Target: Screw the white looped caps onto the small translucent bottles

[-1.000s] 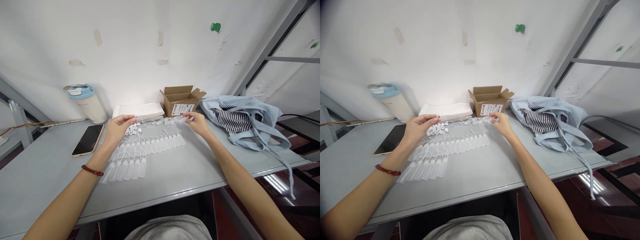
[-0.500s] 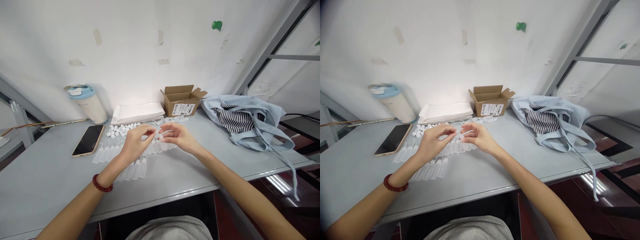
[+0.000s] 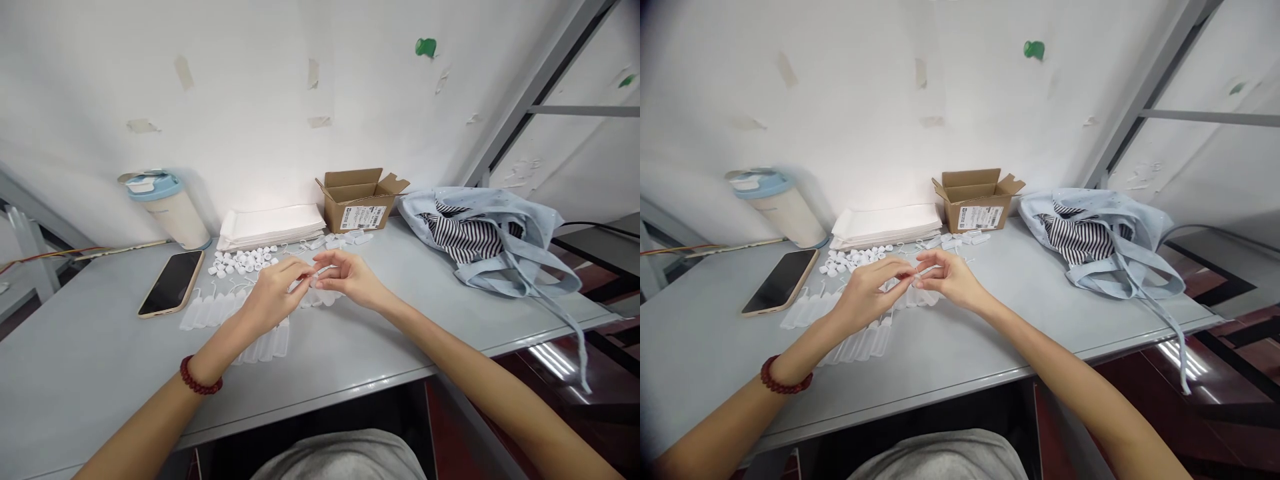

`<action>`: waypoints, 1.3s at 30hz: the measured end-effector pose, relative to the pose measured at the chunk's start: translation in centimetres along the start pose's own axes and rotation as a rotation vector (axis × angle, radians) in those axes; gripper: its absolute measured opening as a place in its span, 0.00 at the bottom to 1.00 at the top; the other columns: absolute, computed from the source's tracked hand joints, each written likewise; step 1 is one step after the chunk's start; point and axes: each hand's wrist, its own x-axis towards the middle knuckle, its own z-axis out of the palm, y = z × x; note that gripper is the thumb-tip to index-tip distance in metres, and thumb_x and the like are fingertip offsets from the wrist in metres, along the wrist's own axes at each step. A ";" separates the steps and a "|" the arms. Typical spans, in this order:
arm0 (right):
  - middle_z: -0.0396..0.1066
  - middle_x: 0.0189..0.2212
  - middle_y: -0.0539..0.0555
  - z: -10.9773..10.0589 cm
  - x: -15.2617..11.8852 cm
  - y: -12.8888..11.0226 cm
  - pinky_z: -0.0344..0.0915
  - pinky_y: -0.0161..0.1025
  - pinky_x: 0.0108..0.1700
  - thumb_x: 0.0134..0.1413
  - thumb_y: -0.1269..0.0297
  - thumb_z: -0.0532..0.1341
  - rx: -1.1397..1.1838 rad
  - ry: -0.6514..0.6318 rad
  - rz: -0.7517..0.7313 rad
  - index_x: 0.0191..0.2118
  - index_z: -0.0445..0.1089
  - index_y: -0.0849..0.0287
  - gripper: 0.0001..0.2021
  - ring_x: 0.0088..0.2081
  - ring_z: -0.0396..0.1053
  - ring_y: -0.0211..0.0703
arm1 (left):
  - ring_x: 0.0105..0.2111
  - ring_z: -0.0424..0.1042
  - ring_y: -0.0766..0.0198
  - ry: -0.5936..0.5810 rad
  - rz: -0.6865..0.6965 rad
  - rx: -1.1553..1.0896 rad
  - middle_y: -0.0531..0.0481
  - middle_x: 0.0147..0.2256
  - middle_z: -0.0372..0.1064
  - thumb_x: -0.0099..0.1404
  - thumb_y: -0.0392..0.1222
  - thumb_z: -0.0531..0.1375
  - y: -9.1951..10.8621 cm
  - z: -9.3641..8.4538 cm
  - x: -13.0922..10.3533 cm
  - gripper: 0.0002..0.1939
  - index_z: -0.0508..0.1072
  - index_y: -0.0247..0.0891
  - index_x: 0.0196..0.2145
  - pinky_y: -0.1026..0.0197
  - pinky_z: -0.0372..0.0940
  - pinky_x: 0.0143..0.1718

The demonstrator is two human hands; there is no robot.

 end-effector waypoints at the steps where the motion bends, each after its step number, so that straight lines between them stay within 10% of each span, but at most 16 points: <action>1: 0.72 0.39 0.50 0.0 0.0 0.1 0.71 0.39 0.39 0.41 0.69 0.71 0.012 -0.013 0.013 0.42 0.67 0.55 0.20 0.37 0.75 0.40 | 0.32 0.74 0.64 -0.016 -0.009 -0.011 0.49 0.33 0.75 0.66 0.35 0.54 0.0 0.0 0.0 0.07 0.73 0.39 0.34 0.63 0.66 0.32; 16: 0.71 0.36 0.49 -0.1 0.0 -0.7 0.68 0.42 0.44 0.35 0.68 0.73 0.100 0.094 0.039 0.40 0.70 0.55 0.21 0.34 0.73 0.38 | 0.33 0.72 0.63 -0.068 0.015 -0.070 0.48 0.34 0.74 0.67 0.34 0.54 0.6 -1.1 0.1 0.08 0.73 0.39 0.36 0.61 0.67 0.33; 24: 0.72 0.34 0.50 -0.6 0.1 -0.5 0.65 0.42 0.49 0.34 0.69 0.73 0.252 0.207 0.074 0.36 0.72 0.57 0.18 0.38 0.71 0.38 | 0.53 0.66 0.51 -0.153 0.103 0.054 0.38 0.52 0.63 0.64 0.43 0.62 0.7 -0.2 -0.6 0.25 0.61 0.39 0.56 0.48 0.67 0.51; 39: 0.75 0.32 0.51 0.0 -0.2 -0.9 0.67 0.41 0.49 0.46 0.63 0.69 0.229 0.054 0.022 0.33 0.76 0.58 0.07 0.36 0.72 0.38 | 0.52 0.65 0.49 -0.099 0.118 0.144 0.37 0.50 0.64 0.62 0.34 0.59 0.6 -0.1 -0.5 0.23 0.59 0.37 0.54 0.46 0.66 0.50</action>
